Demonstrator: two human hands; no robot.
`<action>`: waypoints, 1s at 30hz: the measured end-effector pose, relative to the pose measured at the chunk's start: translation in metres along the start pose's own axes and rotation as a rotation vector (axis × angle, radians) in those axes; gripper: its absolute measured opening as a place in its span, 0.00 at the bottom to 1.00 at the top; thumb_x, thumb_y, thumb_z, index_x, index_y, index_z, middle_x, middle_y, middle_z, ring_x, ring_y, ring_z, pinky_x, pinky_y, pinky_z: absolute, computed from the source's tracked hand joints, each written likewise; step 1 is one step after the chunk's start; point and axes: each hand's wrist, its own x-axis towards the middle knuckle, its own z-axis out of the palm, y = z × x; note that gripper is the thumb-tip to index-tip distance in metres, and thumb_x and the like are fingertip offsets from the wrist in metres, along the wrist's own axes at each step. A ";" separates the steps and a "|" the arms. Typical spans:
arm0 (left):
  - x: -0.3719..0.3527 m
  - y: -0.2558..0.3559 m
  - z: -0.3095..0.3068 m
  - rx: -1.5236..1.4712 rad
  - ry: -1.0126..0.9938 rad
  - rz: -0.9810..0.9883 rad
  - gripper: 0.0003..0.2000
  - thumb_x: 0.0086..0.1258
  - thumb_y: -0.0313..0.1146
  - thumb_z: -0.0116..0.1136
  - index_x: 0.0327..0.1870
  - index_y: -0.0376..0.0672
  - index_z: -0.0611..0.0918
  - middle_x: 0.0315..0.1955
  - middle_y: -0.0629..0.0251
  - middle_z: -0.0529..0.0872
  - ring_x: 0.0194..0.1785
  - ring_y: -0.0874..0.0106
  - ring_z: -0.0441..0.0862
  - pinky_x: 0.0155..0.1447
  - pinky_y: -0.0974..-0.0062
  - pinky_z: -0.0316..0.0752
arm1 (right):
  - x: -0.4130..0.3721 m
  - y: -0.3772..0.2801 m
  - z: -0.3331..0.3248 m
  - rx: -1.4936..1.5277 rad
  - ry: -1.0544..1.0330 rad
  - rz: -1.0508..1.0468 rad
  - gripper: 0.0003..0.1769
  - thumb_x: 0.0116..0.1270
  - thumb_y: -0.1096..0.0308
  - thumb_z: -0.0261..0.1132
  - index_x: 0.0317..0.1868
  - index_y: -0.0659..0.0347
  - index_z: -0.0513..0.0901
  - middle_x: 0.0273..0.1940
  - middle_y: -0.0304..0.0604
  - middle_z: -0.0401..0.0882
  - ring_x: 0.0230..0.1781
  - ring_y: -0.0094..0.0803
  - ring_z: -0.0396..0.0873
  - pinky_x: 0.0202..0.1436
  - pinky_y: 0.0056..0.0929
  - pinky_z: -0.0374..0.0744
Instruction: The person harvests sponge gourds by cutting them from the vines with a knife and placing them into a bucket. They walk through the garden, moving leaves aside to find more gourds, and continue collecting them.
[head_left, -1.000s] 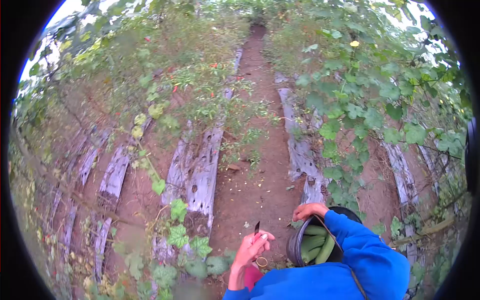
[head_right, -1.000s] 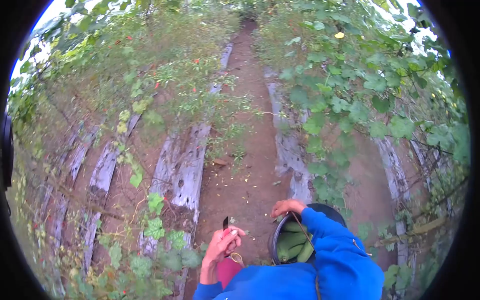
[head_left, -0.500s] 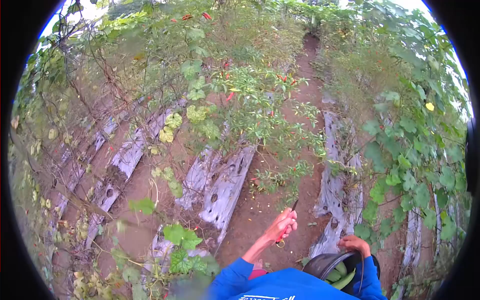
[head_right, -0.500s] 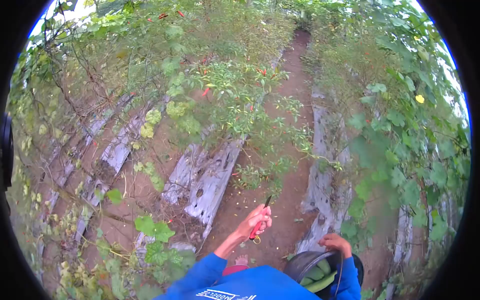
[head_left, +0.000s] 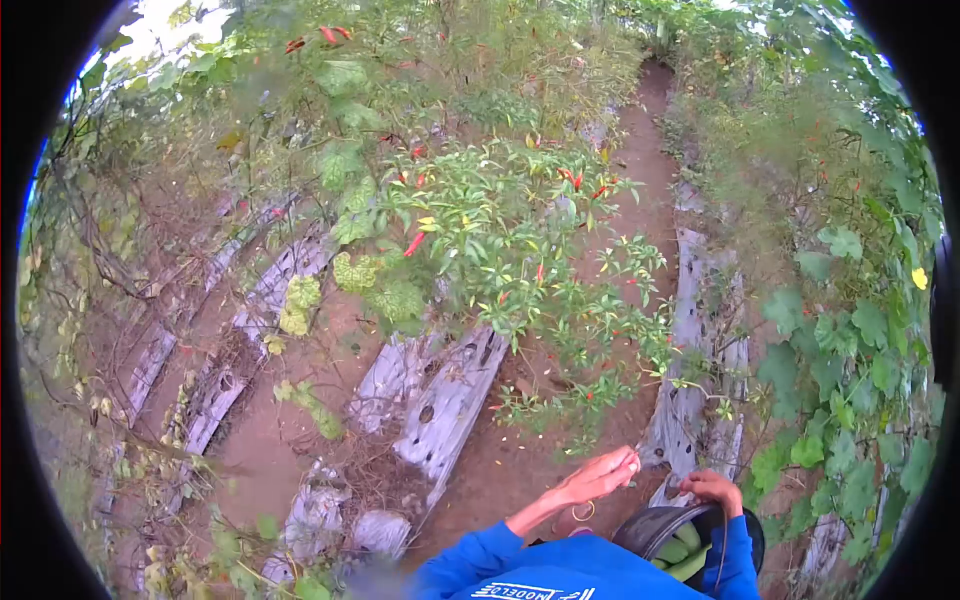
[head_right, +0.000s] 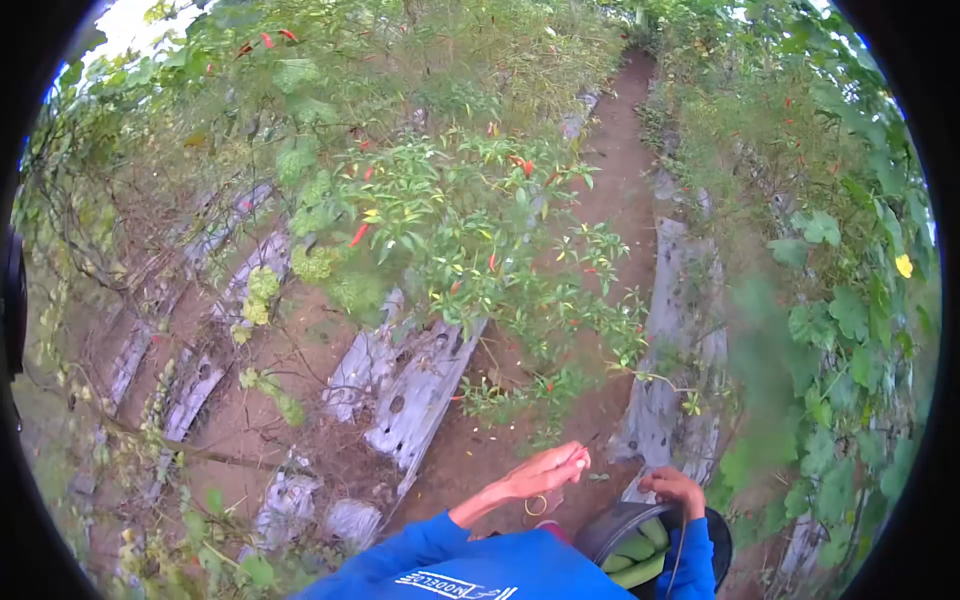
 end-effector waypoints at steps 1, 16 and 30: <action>0.019 0.008 -0.003 0.063 0.011 0.064 0.15 0.80 0.47 0.45 0.48 0.45 0.74 0.32 0.72 0.75 0.30 0.82 0.70 0.33 0.79 0.67 | 0.016 -0.001 -0.018 0.069 -0.092 0.012 0.21 0.62 0.50 0.68 0.45 0.59 0.87 0.34 0.33 0.86 0.24 0.20 0.75 0.28 0.21 0.72; 0.185 0.245 -0.095 -0.551 0.370 0.862 0.13 0.79 0.42 0.47 0.48 0.41 0.73 0.26 0.60 0.78 0.24 0.74 0.72 0.21 0.78 0.68 | 0.154 -0.023 -0.176 0.181 -0.200 -0.233 0.24 0.66 0.44 0.66 0.48 0.57 0.84 0.36 0.29 0.83 0.21 0.13 0.67 0.23 0.17 0.64; 0.420 0.185 -0.149 -0.778 0.071 0.422 0.09 0.79 0.41 0.45 0.46 0.46 0.72 0.24 0.63 0.76 0.20 0.77 0.71 0.20 0.81 0.68 | 0.153 -0.058 -0.248 0.382 -0.021 -0.095 0.26 0.63 0.50 0.66 0.52 0.62 0.83 0.41 0.40 0.89 0.26 0.16 0.79 0.24 0.14 0.71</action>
